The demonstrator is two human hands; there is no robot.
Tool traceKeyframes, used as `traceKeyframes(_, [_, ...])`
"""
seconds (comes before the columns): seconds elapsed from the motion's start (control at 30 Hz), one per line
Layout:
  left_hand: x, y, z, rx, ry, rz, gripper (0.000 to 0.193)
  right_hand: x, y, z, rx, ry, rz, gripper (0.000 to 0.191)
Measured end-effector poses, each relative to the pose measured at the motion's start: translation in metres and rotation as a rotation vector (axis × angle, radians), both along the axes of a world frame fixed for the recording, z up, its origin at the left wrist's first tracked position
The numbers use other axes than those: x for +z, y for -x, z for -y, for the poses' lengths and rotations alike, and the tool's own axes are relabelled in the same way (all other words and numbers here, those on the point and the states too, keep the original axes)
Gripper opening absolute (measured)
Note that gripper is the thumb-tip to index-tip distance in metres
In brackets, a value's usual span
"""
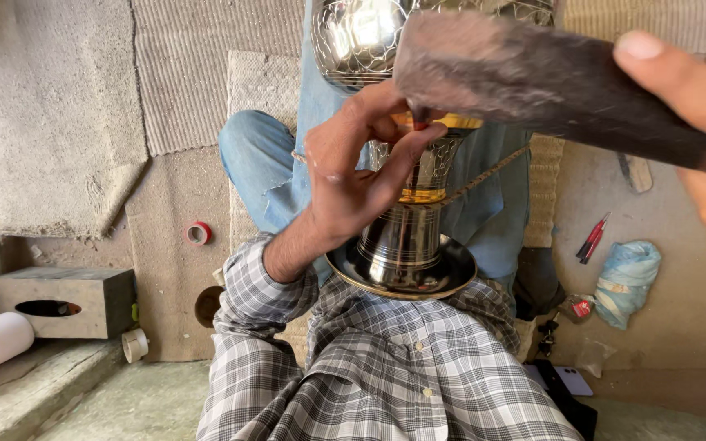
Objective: The person sits on the floor with a large ornate brass urn on their lap. They hammer a punch against the metal with a wooden mallet, mark guide lines around the base with a compass-like tool, wipe the surface with a cloth, and resume hammering around the vessel's base.
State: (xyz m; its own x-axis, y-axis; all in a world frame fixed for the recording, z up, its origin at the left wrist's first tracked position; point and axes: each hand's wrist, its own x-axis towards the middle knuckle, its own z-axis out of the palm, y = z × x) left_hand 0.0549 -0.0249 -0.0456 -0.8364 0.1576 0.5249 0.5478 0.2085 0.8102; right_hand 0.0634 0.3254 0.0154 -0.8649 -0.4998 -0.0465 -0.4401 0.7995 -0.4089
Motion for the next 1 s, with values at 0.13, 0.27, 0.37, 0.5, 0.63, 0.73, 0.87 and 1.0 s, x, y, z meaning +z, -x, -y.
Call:
traceKeyframes(0.13, [0.004, 0.015, 0.008, -0.157, 0.153, -0.258, 0.046, -0.017, -0.015, -0.022, -0.104, 0.067, -0.007, 0.031])
traceKeyframes(0.27, [0.010, 0.025, 0.014, -0.244, 0.391, -0.348, 0.054, -0.049, -0.050, -0.046, -0.297, 0.142, 0.000, 0.025])
traceKeyframes(0.37, [0.015, 0.029, 0.015, -0.295, 0.380, -0.389, 0.059, -0.067, -0.083, -0.059, -0.509, 0.193, 0.006, 0.021])
traceKeyframes(0.5, [0.020, 0.032, 0.015, -0.300, 0.445, -0.439, 0.059, -0.072, -0.104, -0.055, -0.503, 0.099, -0.119, 0.016])
traceKeyframes(0.63, [0.024, 0.035, 0.010, -0.316, 0.524, -0.440, 0.061, -0.061, -0.100, -0.020, -0.126, 0.055, -0.469, 0.036])
traceKeyframes(0.73, [0.028, 0.040, 0.008, -0.393, 0.584, -0.459, 0.062, -0.059, -0.095, 0.011, -0.236, 0.188, -0.466, 0.045])
traceKeyframes(0.87, [0.036, 0.050, 0.002, -0.484, 0.700, -0.533, 0.056, -0.079, -0.093, 0.034, -0.334, 0.211, -0.598, 0.059])
traceKeyframes(1.0, [0.039, 0.058, -0.005, -0.599, 0.711, -0.570, 0.052, -0.106, -0.103, 0.027, -0.257, 0.096, -0.672, 0.078])
